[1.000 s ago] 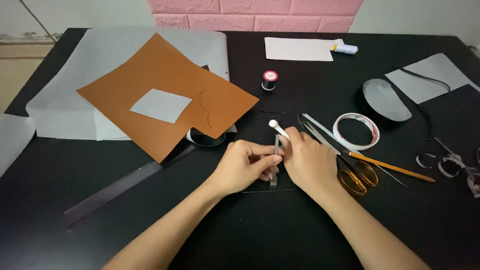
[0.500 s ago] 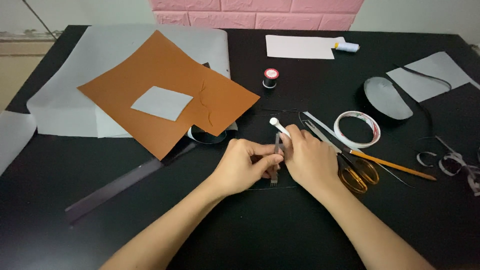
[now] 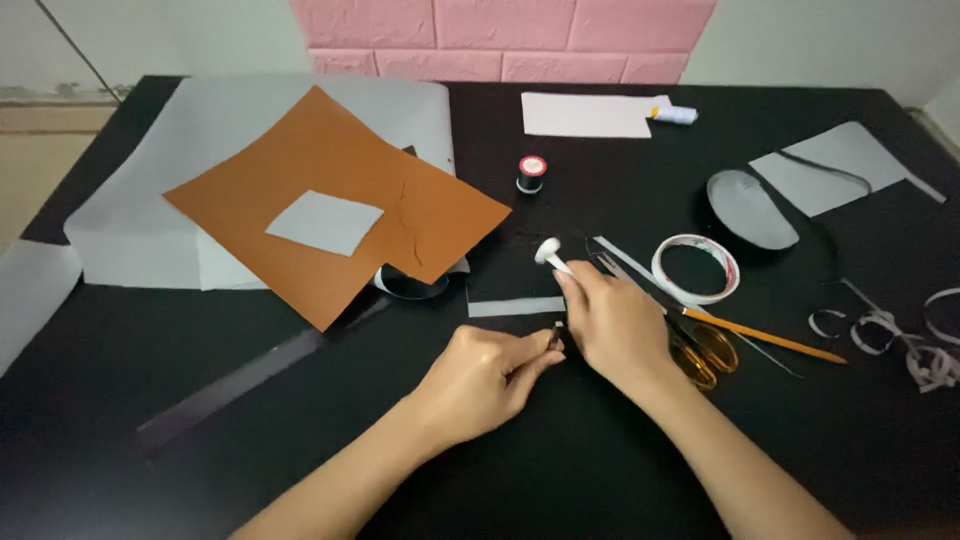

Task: The person uses a ruler and pencil to mark a piece of leather, then uses a punch tool and a mallet to create holes along the marks.

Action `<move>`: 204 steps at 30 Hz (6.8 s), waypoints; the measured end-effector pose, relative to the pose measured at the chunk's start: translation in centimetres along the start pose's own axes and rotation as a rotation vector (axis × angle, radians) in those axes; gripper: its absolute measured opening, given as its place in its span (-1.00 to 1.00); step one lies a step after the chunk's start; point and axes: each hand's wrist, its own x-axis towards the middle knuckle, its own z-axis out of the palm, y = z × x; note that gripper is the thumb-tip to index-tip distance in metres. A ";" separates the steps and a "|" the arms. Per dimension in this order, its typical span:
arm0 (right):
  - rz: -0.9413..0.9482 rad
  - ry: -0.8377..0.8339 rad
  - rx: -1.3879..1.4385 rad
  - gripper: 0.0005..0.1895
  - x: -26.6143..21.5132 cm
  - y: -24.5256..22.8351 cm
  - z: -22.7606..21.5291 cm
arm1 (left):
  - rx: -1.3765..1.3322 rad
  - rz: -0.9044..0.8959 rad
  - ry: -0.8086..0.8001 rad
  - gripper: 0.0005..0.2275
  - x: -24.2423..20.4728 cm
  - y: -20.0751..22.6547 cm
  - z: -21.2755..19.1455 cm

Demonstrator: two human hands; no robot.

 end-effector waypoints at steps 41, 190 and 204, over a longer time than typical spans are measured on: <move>-0.468 0.170 0.025 -0.73 -3.5 4.8 -8.6 | 0.076 0.180 0.059 -0.88 -0.7 -0.6 0.6; -0.458 0.033 0.397 -0.56 -2.8 2.9 -11.0 | 0.064 0.151 -0.075 -0.80 -0.8 -0.7 -1.1; -0.591 0.274 0.321 -0.63 -3.3 3.2 -11.8 | 0.046 0.152 -0.055 -0.82 -0.8 -0.7 -1.1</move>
